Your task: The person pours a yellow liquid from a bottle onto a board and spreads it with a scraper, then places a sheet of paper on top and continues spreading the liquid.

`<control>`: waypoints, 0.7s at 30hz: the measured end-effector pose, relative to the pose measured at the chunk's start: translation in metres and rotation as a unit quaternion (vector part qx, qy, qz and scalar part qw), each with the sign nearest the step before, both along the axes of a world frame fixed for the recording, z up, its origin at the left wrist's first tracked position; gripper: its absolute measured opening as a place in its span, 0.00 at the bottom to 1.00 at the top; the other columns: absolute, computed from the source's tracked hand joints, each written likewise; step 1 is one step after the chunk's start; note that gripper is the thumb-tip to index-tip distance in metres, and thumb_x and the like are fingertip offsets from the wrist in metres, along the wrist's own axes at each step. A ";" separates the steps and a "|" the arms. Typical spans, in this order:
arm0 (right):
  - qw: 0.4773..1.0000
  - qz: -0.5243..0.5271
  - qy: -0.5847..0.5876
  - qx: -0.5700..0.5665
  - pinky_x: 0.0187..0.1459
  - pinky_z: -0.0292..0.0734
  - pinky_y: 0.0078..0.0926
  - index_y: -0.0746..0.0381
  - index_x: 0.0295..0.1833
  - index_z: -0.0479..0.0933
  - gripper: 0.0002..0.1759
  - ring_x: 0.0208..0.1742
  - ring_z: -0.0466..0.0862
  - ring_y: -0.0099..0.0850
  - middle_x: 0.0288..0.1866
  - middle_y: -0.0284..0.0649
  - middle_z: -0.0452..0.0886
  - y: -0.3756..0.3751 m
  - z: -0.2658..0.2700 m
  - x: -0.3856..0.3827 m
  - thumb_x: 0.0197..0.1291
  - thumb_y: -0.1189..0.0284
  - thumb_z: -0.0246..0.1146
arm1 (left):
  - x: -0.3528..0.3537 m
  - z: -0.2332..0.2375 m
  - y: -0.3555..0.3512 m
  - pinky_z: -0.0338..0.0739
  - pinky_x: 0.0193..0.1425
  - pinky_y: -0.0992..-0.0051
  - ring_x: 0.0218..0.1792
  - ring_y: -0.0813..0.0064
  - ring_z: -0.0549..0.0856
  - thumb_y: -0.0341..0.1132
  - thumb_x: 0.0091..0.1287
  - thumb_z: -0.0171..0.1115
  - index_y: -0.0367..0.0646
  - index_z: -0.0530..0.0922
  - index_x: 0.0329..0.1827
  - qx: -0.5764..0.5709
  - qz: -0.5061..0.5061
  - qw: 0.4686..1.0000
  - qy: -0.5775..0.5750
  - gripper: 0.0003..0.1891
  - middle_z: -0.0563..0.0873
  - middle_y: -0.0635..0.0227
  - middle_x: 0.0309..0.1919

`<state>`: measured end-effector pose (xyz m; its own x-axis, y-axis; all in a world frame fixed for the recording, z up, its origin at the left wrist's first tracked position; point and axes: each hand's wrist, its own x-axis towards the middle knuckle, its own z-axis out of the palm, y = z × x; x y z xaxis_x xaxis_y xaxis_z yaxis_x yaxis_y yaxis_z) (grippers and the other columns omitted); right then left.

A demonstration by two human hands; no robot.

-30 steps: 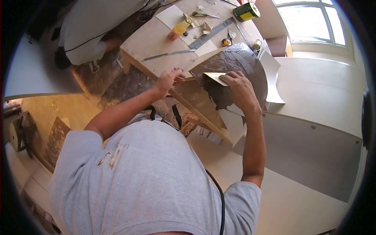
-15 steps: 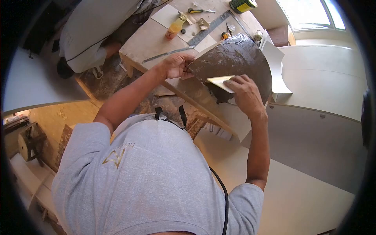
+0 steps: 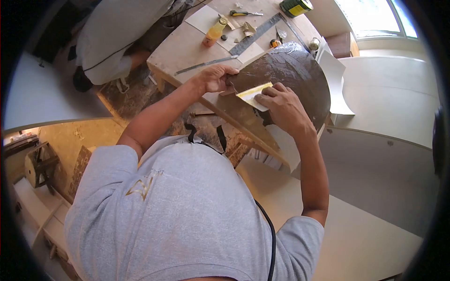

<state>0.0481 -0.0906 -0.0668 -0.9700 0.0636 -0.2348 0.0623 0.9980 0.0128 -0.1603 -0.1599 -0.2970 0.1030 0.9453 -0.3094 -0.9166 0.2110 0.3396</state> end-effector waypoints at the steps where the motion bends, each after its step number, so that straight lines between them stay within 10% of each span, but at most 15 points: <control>1: 1.000 -0.002 -0.001 0.000 0.63 0.77 0.38 0.56 0.52 0.88 0.15 0.59 0.82 0.37 0.50 0.36 0.86 -0.002 0.002 0.007 0.61 0.77 0.64 | 0.001 -0.001 0.002 0.87 0.58 0.58 0.45 0.70 0.91 0.33 0.74 0.63 0.46 0.84 0.53 0.000 -0.002 1.000 -0.001 0.08 0.93 0.68 0.45; 21: 0.985 -0.124 0.080 0.091 0.70 0.76 0.40 0.55 0.60 0.86 0.21 0.66 0.81 0.37 0.61 0.36 0.85 0.009 -0.015 0.145 0.60 0.76 0.68 | -0.004 -0.002 0.003 0.82 0.62 0.63 0.52 0.70 0.89 0.33 0.76 0.63 0.44 0.82 0.56 -0.024 0.025 0.999 0.039 0.10 0.91 0.66 0.51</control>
